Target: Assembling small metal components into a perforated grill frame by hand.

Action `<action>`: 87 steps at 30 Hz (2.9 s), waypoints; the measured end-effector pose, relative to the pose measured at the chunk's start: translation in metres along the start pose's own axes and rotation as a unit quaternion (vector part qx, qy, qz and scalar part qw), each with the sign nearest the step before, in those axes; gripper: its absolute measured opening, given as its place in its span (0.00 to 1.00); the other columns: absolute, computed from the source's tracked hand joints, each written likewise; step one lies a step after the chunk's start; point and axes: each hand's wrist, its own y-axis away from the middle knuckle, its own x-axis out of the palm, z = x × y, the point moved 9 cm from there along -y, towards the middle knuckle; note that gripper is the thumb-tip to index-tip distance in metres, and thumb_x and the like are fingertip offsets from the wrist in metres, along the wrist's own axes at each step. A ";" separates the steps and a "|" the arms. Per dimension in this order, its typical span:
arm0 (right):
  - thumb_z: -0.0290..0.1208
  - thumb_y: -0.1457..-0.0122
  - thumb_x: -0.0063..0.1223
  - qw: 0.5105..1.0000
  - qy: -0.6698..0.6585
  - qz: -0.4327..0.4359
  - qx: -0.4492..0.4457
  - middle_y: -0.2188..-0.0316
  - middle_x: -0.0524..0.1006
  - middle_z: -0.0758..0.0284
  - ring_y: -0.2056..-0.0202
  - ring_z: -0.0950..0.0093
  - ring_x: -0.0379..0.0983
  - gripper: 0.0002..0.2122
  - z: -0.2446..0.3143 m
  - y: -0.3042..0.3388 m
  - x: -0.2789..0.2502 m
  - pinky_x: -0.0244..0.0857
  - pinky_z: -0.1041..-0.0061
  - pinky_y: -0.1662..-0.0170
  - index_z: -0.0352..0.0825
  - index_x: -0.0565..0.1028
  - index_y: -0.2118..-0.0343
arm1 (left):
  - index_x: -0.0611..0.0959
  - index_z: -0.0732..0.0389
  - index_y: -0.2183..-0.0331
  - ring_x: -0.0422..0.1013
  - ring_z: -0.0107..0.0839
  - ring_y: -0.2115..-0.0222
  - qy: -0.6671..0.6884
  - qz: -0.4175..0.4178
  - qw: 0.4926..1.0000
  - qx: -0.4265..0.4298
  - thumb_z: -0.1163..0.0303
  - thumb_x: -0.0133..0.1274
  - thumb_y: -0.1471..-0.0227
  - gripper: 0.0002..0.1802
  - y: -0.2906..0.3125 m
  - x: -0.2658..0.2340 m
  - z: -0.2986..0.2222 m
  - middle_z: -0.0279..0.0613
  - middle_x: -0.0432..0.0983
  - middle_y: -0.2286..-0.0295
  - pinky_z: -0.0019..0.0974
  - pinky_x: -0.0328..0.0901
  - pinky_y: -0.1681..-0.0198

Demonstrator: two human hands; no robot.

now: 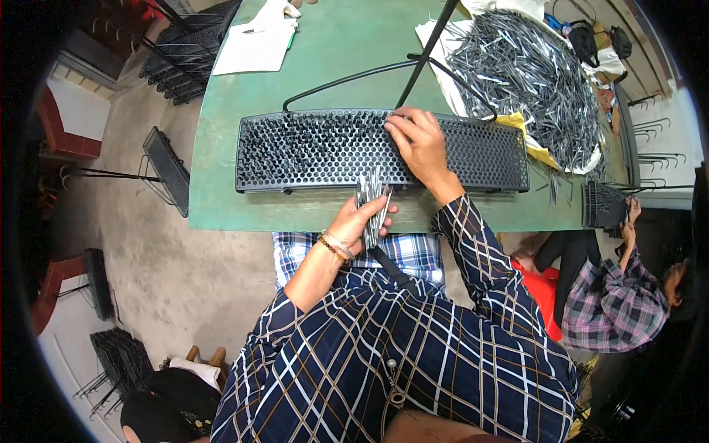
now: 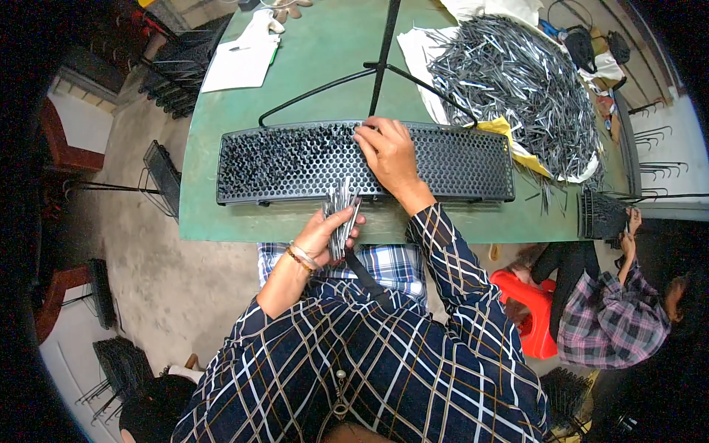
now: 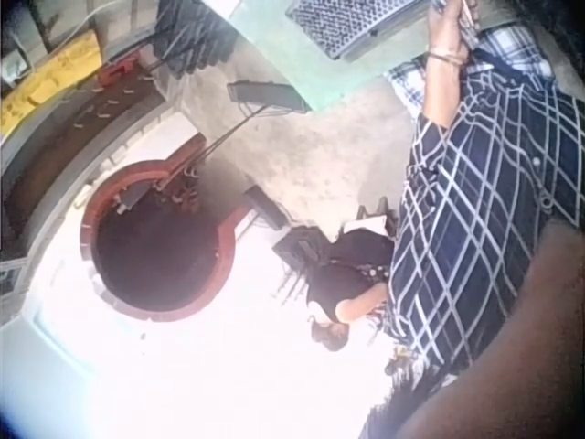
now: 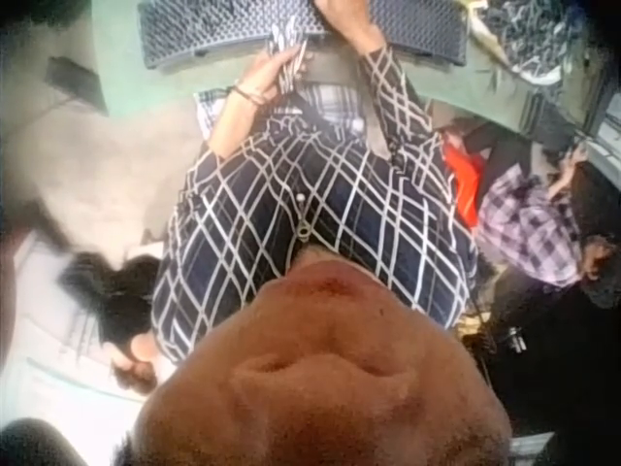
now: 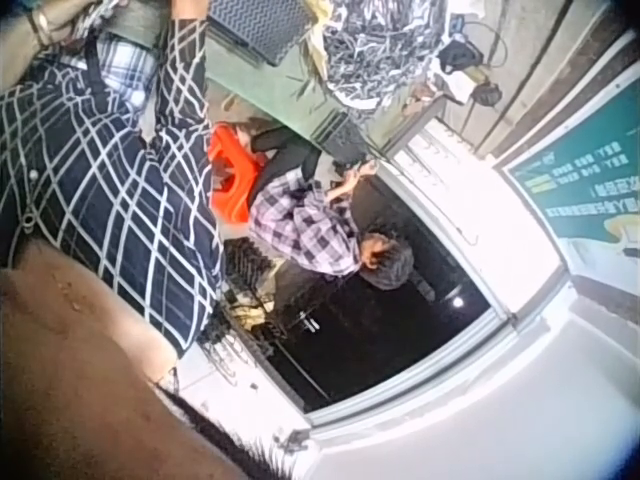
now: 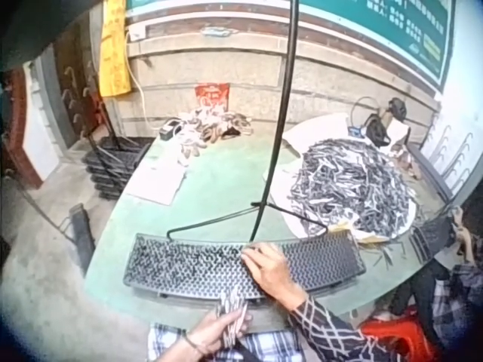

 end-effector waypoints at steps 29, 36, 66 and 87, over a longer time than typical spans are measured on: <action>0.29 0.46 0.56 0.965 -0.170 -0.038 0.198 0.77 0.76 0.70 0.78 0.85 0.66 0.07 -0.039 0.004 -0.018 0.60 0.84 0.74 0.30 0.78 0.68 | 0.73 0.61 0.61 0.69 0.23 0.77 -0.038 0.001 0.999 -0.006 0.67 0.50 0.46 0.11 0.000 0.002 0.005 0.39 0.74 0.72 0.25 0.66 0.78; 0.27 0.48 0.56 0.992 -0.073 -0.011 0.104 0.73 0.77 0.65 0.75 0.75 0.71 0.06 -0.024 0.005 -0.005 0.64 0.79 0.72 0.31 0.78 0.69 | 0.73 0.62 0.62 0.70 0.23 0.76 -0.062 0.013 0.998 -0.013 0.72 0.54 0.49 0.12 0.000 -0.001 0.006 0.38 0.75 0.72 0.25 0.67 0.77; 0.25 0.49 0.57 0.984 -0.125 -0.043 0.122 0.73 0.78 0.64 0.75 0.77 0.73 0.06 -0.014 0.000 -0.004 0.66 0.80 0.72 0.31 0.78 0.68 | 0.74 0.63 0.60 0.69 0.24 0.76 -0.006 0.010 1.000 0.008 0.71 0.51 0.47 0.12 0.002 -0.001 0.002 0.42 0.75 0.71 0.25 0.65 0.77; 0.26 0.53 0.60 0.998 0.047 -0.015 -0.025 0.72 0.73 0.66 0.74 0.69 0.71 0.08 0.015 0.008 0.006 0.65 0.73 0.71 0.34 0.77 0.68 | 0.75 0.64 0.65 0.68 0.22 0.75 -0.042 -0.028 0.984 0.171 0.71 0.50 0.46 0.07 0.038 -0.025 -0.050 0.37 0.73 0.72 0.26 0.65 0.73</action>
